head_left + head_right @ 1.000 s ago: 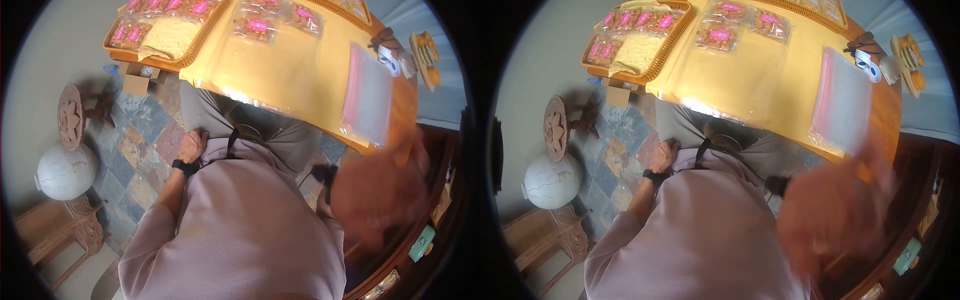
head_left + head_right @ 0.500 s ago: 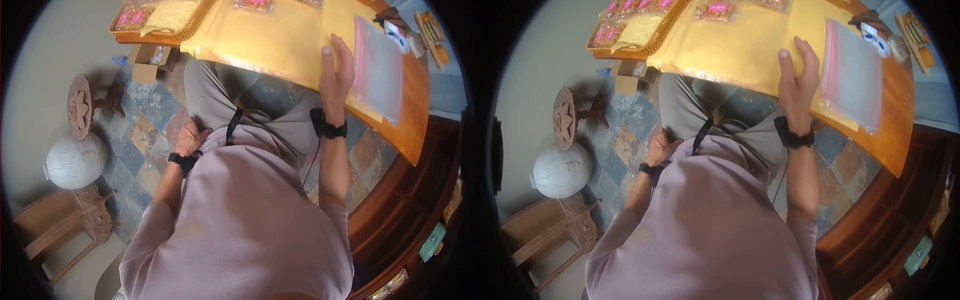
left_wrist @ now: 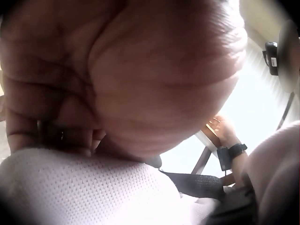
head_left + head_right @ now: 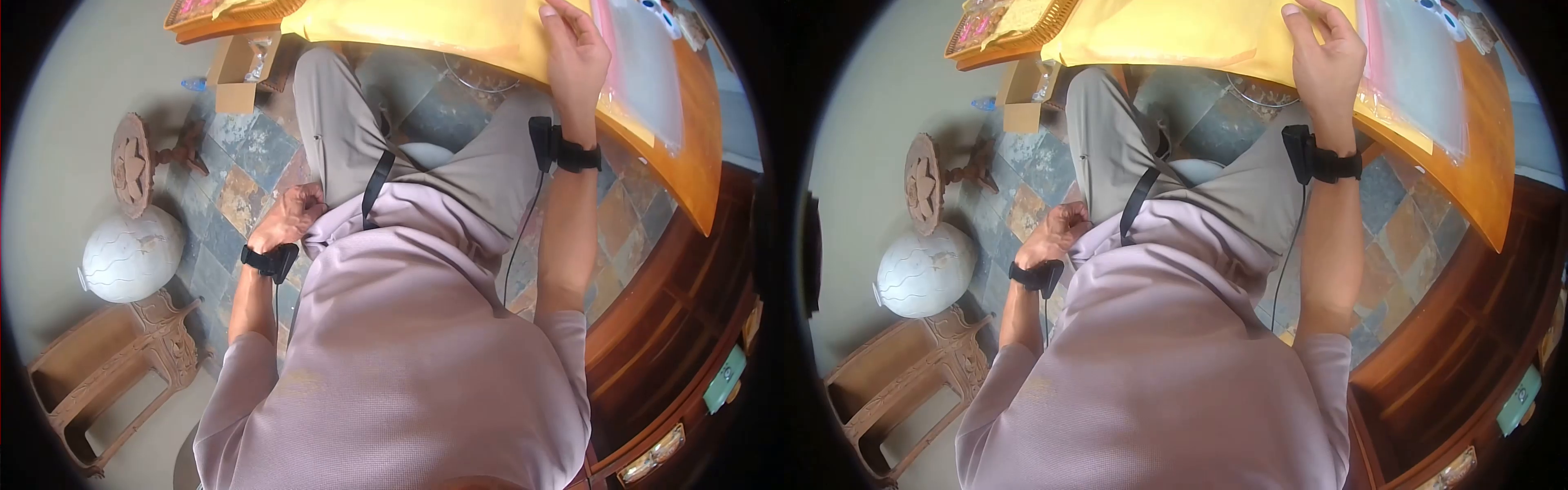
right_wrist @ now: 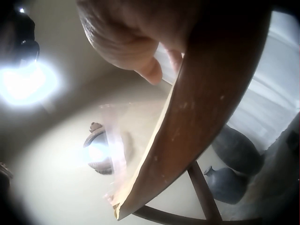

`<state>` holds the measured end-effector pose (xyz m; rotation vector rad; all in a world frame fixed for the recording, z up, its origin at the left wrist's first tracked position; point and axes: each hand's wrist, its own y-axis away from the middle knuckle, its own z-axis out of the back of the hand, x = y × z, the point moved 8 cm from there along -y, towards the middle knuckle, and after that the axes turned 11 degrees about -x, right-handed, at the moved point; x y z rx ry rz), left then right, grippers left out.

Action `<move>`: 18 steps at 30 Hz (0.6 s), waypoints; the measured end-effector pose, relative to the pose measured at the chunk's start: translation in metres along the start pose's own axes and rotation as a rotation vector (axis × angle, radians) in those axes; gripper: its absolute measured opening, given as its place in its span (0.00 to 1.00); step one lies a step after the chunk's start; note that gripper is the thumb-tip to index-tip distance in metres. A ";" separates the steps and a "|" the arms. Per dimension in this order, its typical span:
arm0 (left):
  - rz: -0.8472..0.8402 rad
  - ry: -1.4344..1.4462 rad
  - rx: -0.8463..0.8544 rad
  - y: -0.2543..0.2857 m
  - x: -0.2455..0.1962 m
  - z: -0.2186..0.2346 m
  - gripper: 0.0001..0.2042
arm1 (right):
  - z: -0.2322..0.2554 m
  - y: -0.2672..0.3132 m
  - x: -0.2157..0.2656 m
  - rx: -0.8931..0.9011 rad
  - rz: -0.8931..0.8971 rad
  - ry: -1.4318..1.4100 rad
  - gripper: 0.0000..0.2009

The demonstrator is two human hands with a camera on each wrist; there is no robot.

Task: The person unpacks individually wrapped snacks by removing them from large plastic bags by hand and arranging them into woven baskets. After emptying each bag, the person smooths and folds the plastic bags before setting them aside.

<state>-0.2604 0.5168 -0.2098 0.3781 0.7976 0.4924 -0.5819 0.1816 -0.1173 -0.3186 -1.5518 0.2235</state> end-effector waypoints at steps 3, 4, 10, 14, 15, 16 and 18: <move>-0.047 0.000 0.005 0.003 -0.004 -0.004 0.05 | -0.002 0.003 0.016 -0.050 0.051 0.072 0.20; -0.060 -0.015 0.013 0.004 -0.005 -0.006 0.05 | -0.001 0.006 0.026 -0.117 0.124 0.118 0.16; -0.193 -0.123 -0.091 -0.019 0.010 -0.025 0.05 | -0.002 0.007 0.027 -0.105 0.137 0.231 0.15; -0.265 -0.089 -0.098 -0.047 -0.015 -0.013 0.07 | -0.002 0.012 0.028 -0.124 0.065 0.255 0.14; -0.271 -0.090 -0.103 -0.050 -0.038 0.004 0.07 | -0.001 0.015 0.031 -0.127 0.072 0.253 0.14; -0.283 -0.029 -0.122 -0.054 -0.063 0.026 0.07 | -0.001 0.015 0.031 -0.136 0.049 0.281 0.14; -0.374 0.054 -0.202 -0.057 -0.112 0.075 0.07 | -0.002 0.017 0.030 -0.137 0.029 0.300 0.13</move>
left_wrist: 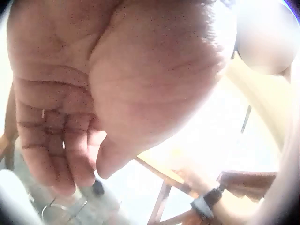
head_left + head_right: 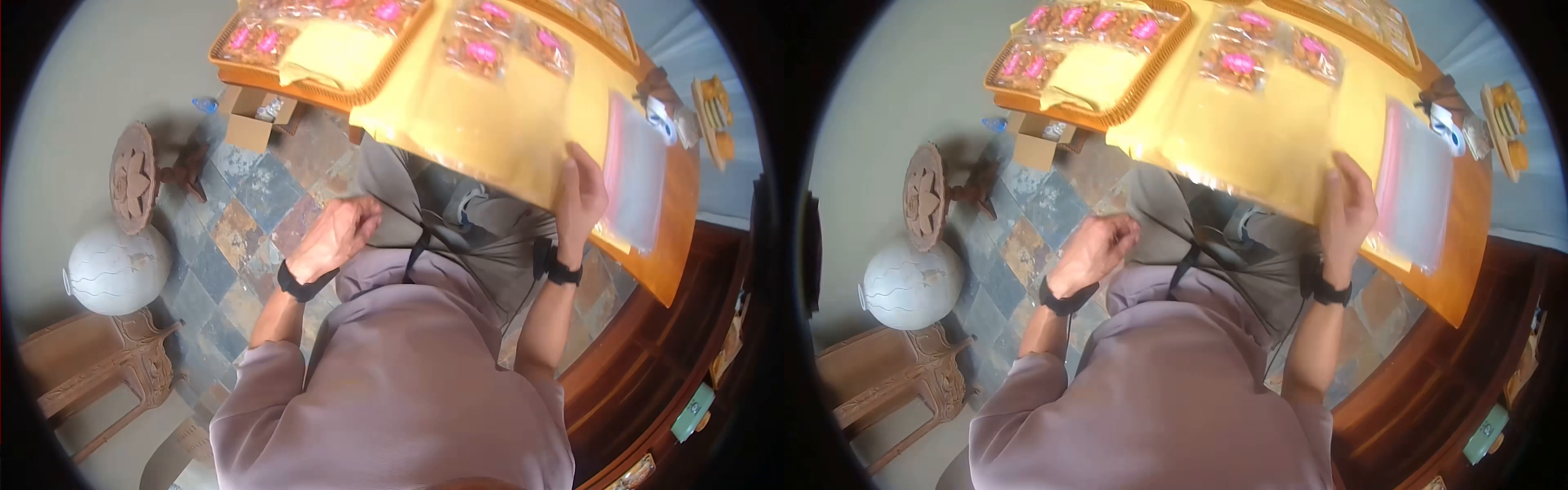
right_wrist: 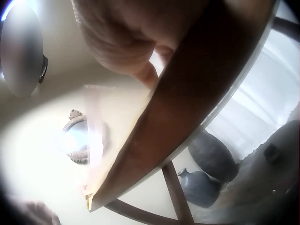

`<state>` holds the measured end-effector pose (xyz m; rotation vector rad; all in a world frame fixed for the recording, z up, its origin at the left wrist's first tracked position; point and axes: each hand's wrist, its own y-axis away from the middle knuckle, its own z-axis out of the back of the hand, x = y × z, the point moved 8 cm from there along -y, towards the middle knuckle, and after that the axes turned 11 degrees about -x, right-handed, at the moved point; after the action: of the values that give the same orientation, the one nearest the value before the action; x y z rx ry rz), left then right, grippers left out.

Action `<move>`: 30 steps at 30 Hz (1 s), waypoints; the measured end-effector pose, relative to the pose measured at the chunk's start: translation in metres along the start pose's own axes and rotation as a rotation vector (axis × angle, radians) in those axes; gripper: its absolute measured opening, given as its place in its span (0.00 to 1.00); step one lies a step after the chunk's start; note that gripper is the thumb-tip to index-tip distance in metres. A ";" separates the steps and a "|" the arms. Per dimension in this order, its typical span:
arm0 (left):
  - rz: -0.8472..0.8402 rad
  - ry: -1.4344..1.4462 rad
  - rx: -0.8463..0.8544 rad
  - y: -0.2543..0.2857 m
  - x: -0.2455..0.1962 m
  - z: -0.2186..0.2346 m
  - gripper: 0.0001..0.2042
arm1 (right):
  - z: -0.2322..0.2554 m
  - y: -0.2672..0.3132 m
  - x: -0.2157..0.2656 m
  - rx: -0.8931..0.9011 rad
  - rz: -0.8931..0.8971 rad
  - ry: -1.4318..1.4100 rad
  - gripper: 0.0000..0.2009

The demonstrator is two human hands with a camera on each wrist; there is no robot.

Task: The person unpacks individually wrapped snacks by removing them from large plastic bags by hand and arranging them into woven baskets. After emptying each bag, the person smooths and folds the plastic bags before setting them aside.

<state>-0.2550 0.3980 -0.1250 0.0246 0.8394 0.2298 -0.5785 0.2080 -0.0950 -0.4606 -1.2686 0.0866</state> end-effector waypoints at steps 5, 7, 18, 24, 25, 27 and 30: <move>-0.166 0.066 -0.505 -0.060 -0.045 0.126 0.06 | -0.006 0.005 -0.005 -0.002 -0.004 0.046 0.13; -0.142 0.000 -0.651 -0.086 -0.037 0.171 0.06 | -0.010 0.006 0.001 0.025 0.020 0.071 0.13; -0.794 0.349 -0.828 -0.040 -0.120 0.261 0.22 | -0.016 0.005 0.028 0.027 0.133 0.369 0.18; -0.883 -0.040 -0.041 -0.044 -0.187 0.299 0.26 | -0.020 0.002 0.035 0.066 0.197 0.416 0.21; -0.899 -0.020 -0.050 -0.054 -0.189 0.294 0.25 | -0.022 0.003 0.037 0.058 0.201 0.431 0.21; -0.938 0.018 -0.066 -0.062 -0.192 0.289 0.25 | -0.021 0.002 0.040 0.038 0.189 0.395 0.22; -1.069 0.023 -0.121 -0.065 -0.184 0.302 0.24 | -0.019 -0.006 0.046 0.034 0.261 0.392 0.24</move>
<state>-0.1375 0.3163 0.2047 -0.5309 0.7608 -0.7262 -0.5475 0.2115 -0.0553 -0.5809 -0.8180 0.2261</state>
